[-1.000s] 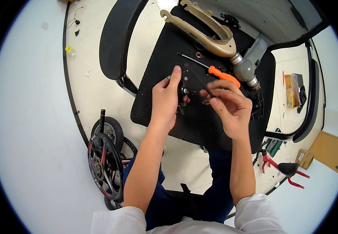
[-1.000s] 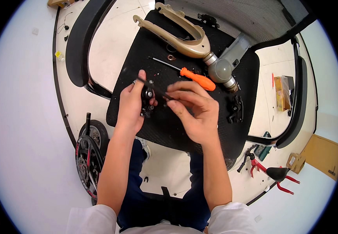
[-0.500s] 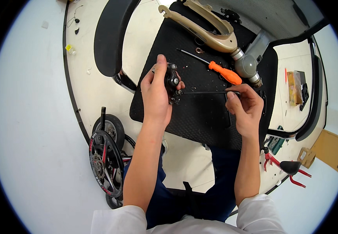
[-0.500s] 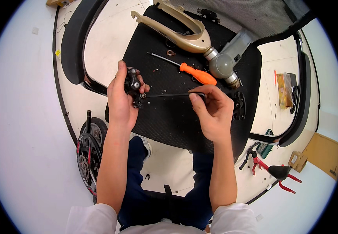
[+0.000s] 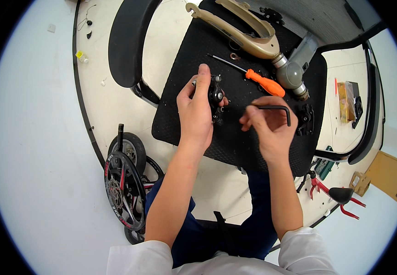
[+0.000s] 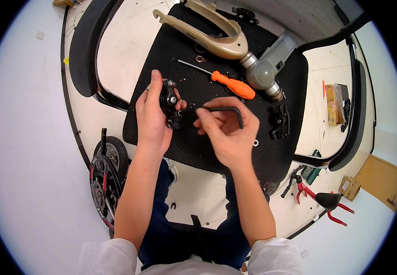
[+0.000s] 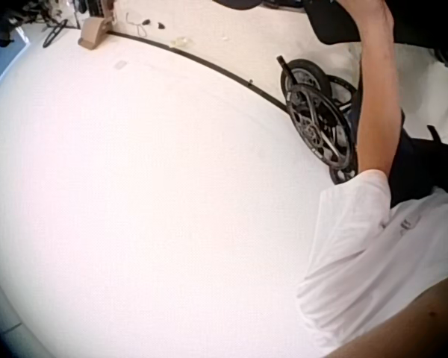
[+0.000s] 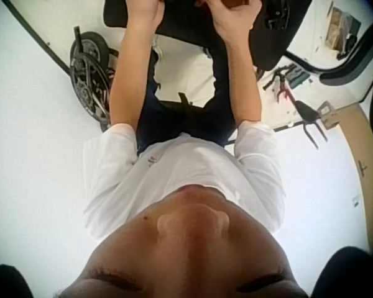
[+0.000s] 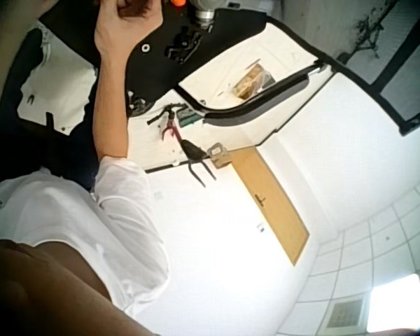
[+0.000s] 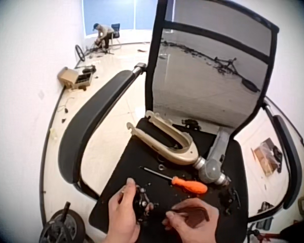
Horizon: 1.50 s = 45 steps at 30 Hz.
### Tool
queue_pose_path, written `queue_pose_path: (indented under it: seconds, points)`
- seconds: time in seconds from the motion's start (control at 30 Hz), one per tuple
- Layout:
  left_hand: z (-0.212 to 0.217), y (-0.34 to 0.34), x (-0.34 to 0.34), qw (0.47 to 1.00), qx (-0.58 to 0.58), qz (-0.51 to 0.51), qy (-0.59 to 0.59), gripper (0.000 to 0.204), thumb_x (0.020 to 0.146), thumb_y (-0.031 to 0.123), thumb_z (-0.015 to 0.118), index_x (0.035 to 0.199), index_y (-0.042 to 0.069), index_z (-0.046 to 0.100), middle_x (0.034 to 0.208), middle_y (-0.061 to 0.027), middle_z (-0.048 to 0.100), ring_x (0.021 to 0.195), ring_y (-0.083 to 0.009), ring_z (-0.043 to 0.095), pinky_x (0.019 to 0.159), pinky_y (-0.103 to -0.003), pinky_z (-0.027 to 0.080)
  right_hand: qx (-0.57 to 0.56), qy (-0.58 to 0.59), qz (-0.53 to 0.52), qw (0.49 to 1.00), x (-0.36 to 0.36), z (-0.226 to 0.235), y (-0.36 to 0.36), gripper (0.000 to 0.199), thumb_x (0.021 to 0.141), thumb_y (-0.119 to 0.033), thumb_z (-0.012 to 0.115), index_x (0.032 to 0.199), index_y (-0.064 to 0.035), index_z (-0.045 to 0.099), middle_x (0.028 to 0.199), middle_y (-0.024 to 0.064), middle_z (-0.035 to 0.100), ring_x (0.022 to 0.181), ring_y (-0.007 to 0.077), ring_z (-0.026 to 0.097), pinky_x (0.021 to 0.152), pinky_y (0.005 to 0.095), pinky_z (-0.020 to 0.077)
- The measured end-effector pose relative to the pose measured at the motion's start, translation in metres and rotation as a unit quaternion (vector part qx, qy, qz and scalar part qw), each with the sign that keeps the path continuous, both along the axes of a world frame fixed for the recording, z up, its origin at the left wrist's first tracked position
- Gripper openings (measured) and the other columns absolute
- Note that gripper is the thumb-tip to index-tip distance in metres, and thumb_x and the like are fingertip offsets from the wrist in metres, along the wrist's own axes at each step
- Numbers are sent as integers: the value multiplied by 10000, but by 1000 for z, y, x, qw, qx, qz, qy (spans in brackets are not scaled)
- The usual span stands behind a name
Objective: The person assembles a small mechanical component using an Allen key and screwdriver. They insert and tighten screws, attach small metal pieces, and repeatedly adjust the assembly on a black work mat.
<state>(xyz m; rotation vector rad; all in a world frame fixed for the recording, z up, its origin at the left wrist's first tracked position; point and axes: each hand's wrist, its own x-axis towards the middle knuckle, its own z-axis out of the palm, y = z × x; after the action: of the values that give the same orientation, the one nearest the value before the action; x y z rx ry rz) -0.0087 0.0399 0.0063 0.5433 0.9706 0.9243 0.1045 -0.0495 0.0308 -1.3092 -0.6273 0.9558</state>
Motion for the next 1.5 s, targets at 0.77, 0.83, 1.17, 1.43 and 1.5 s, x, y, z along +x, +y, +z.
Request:
queue_pose_path:
  seconds: [0.77,0.83,1.17,1.43,1.5]
  points:
    - [1,-3,0,995,18,95,6,449,959,486,585,871,48,542,714,-42,544,627,-126,528,617,-266,455,-75,-33,-13,997,-19,-12,17,167,843,36,710,986,117,678,931,136,729,858,167,703,832,289,561]
    - [2,-3,0,995,18,102,4,443,959,479,589,871,47,541,712,-43,545,620,-128,532,612,-265,451,-55,-43,-1,998,-19,-11,17,161,851,40,700,990,119,679,951,141,728,893,172,701,855,291,554]
    - [2,-4,3,992,46,109,41,404,989,422,563,809,60,555,694,-30,567,613,-104,528,593,-250,430,-33,-60,1,998,-24,-14,21,146,868,1,695,988,84,698,976,128,729,923,155,693,869,280,537]
    - [1,-5,1,988,98,88,78,364,1005,393,542,879,52,560,698,-29,560,633,-107,553,600,-247,439,-66,-113,63,989,-12,-12,17,96,861,2,696,941,51,716,923,105,716,842,120,670,772,252,549]
    - [1,-4,1,987,109,81,83,369,1005,393,542,884,45,564,698,-28,559,631,-105,551,601,-246,440,-45,-121,70,989,-11,-12,17,91,856,20,688,937,55,711,926,107,713,853,126,672,775,254,549]
